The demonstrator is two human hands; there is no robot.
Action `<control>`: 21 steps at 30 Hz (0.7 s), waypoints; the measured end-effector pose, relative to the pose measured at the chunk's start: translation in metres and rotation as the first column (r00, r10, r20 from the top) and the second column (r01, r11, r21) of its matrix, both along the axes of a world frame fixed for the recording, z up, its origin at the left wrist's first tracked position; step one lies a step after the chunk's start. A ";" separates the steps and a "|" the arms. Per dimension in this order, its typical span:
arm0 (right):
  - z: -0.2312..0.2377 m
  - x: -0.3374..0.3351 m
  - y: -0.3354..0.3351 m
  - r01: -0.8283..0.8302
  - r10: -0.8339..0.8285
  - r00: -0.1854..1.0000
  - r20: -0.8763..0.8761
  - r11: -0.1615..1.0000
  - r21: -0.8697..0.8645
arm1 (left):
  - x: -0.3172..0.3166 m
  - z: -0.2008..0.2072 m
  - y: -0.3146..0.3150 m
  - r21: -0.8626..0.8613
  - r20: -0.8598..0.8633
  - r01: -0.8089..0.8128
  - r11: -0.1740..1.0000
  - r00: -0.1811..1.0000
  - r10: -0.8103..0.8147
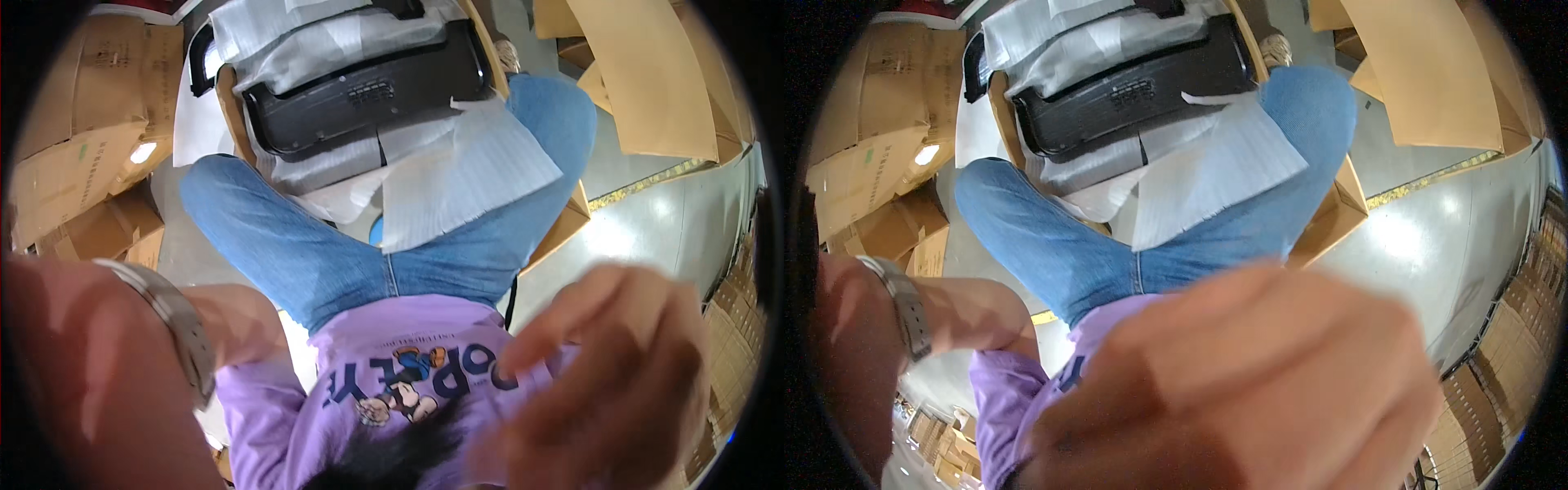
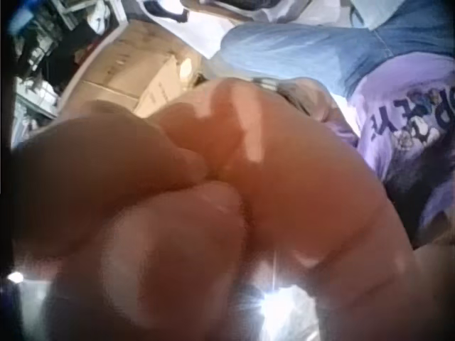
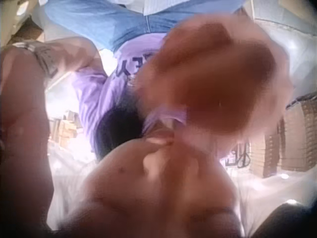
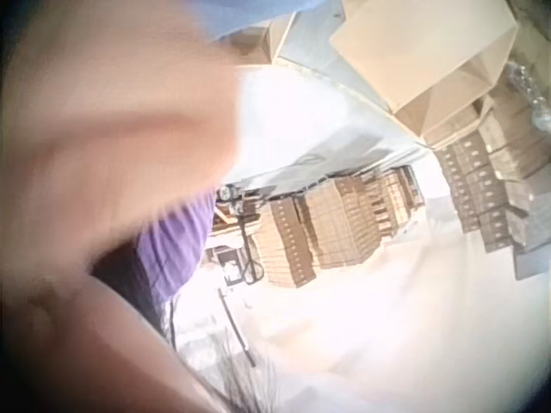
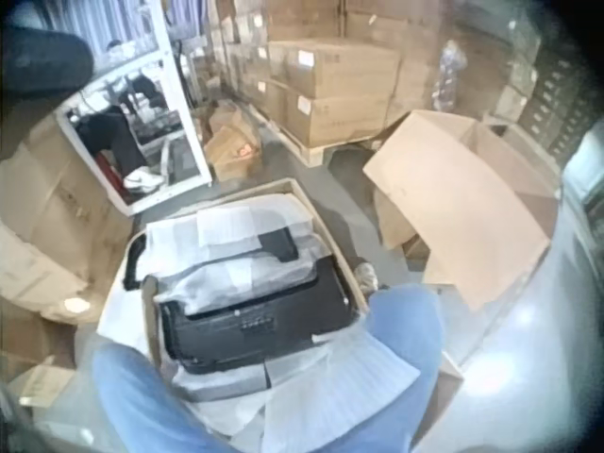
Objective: Unbox plastic treadmill panels and attach small hardware clips to them at a factory workstation.
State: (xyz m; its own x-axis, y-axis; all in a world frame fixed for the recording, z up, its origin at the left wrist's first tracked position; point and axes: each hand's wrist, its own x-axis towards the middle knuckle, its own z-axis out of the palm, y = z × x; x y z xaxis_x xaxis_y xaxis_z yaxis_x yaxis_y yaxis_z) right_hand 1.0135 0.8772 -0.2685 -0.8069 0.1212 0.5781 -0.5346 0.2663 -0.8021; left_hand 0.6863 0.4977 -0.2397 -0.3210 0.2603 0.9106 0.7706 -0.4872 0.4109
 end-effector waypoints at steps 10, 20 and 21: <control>-0.024 -0.112 -0.079 -0.348 0.279 0.920 -0.276 0.904 -0.247 | 0.002 -0.021 0.061 -0.022 0.019 0.048 0.999 0.999 -0.048; 0.028 -0.233 -0.143 -0.845 0.754 0.535 -0.382 0.471 -0.255 | 0.008 -0.038 -0.007 0.166 0.146 -0.213 0.963 0.971 0.189; 0.031 -0.234 -0.145 -0.864 0.764 0.503 -0.404 0.429 -0.264 | 0.006 -0.039 -0.011 0.166 0.155 -0.212 0.963 0.970 0.187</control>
State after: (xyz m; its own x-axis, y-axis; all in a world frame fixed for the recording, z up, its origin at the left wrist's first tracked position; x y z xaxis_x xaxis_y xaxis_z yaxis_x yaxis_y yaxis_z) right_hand 0.7790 0.7327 -0.2377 -0.5271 -0.2862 0.8002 -0.4756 -0.6810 -0.5568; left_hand 0.6925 0.4863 -0.2791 -0.4741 0.0145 0.8803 0.8024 -0.4045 0.4388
